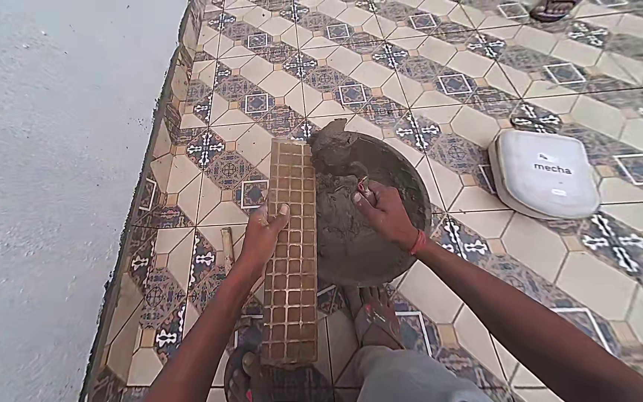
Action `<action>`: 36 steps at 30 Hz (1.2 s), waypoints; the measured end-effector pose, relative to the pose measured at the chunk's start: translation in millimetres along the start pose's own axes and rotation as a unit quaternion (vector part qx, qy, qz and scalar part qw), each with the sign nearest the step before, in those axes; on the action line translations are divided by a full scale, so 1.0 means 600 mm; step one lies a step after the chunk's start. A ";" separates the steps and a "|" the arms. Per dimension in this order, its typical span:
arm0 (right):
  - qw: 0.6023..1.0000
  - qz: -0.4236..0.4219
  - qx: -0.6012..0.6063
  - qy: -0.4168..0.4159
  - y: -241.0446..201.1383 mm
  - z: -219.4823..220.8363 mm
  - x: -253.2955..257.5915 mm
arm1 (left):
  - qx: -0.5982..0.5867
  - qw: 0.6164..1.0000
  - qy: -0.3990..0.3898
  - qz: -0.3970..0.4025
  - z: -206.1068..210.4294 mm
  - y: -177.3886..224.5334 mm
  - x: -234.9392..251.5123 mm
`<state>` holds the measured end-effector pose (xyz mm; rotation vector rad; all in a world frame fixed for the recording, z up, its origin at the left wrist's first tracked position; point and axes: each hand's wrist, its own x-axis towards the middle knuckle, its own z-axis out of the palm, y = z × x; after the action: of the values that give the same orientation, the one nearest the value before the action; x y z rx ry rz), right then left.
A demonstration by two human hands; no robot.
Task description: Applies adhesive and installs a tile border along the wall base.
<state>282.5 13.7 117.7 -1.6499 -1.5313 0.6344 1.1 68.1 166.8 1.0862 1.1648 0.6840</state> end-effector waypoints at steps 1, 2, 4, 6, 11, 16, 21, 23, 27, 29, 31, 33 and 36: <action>0.996 -0.014 -0.087 0.024 0.004 -0.003 0.013 | 0.000 1.000 -0.011 -0.002 0.004 0.012 0.003; 0.987 -0.022 -0.155 0.038 0.007 -0.004 0.022 | -0.003 1.000 -0.019 -0.005 0.005 0.024 0.004; 0.966 -0.036 -0.250 0.050 0.011 -0.002 0.023 | -0.021 0.999 -0.024 -0.011 0.007 0.046 0.010; 0.947 -0.063 -0.314 0.041 0.016 0.004 0.003 | -0.033 0.999 -0.014 -0.026 0.007 0.060 0.019; 0.907 -0.149 -0.393 -0.017 0.040 -0.040 -0.029 | -0.052 0.992 0.039 -0.104 0.020 0.065 0.024; 0.864 -0.241 -0.438 -0.057 0.047 -0.114 -0.026 | -0.064 0.978 0.103 -0.172 0.025 0.053 0.044; 0.931 -0.180 -0.287 -0.133 0.033 -0.149 -0.018 | -0.095 0.982 0.085 -0.138 0.011 0.028 0.049; 0.977 -0.098 -0.128 -0.139 0.019 -0.130 -0.022 | -0.095 0.982 0.079 -0.142 0.012 0.022 0.050; 0.989 -0.013 0.107 -0.105 -0.016 -0.051 -0.014 | -0.098 0.979 0.075 -0.161 0.029 0.013 0.047; 0.997 -0.008 0.022 -0.075 -0.011 -0.003 -0.025 | -0.098 0.976 0.084 -0.175 0.036 0.015 0.042; 0.993 -0.046 -0.090 -0.068 0.000 0.032 -0.060 | -0.094 0.976 0.093 -0.173 0.034 0.023 0.044; 0.974 -0.127 -0.178 -0.061 0.012 0.039 -0.120 | -0.068 0.974 0.106 -0.186 0.021 0.025 0.043; 0.941 -0.229 -0.235 -0.081 0.023 -0.011 -0.171 | -0.054 0.970 0.126 -0.200 -0.007 0.014 0.040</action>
<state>280.5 -87.4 95.4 -1.5042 -2.2251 0.1560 5.1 93.3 165.4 0.6546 1.4943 0.5691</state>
